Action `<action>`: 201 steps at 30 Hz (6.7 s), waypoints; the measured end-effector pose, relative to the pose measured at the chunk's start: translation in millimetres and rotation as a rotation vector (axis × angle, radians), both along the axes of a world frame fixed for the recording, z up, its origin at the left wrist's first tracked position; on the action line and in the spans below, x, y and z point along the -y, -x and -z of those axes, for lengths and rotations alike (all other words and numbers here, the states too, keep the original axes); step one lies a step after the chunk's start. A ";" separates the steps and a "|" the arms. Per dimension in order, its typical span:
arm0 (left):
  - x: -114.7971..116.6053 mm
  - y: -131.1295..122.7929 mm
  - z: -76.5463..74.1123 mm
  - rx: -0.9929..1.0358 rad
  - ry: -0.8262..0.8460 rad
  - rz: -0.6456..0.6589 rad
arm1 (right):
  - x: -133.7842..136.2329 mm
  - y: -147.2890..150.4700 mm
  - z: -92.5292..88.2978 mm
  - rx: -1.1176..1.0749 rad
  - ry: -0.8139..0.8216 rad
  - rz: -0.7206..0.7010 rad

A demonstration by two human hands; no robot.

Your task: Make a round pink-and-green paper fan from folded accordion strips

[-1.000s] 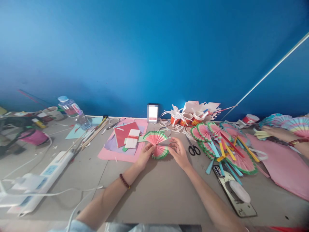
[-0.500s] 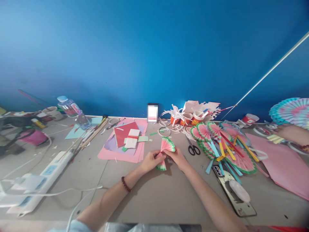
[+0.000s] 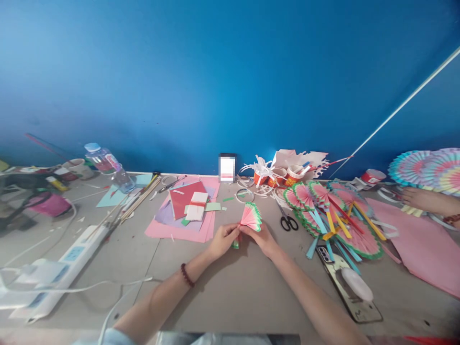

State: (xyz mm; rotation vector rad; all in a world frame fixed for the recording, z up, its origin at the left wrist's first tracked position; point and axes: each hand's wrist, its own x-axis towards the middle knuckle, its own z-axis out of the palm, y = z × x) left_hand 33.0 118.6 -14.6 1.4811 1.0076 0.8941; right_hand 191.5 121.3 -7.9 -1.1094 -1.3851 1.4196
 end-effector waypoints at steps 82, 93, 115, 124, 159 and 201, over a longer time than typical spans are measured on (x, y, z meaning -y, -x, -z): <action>4.1 -9.4 10.3 0.027 -0.116 -0.130 | -1.6 17.0 25.9 -0.382 0.213 0.305; 5.6 -8.8 9.3 -0.043 -0.174 -0.164 | -1.3 15.2 17.4 -0.565 0.279 0.069; 5.4 -8.9 15.0 -0.106 -0.230 -0.168 | -2.6 14.9 18.5 -0.497 0.294 0.113; 8.3 -9.2 7.5 0.071 -0.084 -0.100 | -2.7 11.5 21.7 -0.534 0.276 0.076; 5.3 -3.6 -0.9 0.446 0.311 0.118 | -4.4 6.3 9.0 -0.530 0.335 -0.046; -1.2 -4.7 7.5 0.352 0.185 -0.277 | -10.8 -12.4 3.6 0.366 -0.490 0.053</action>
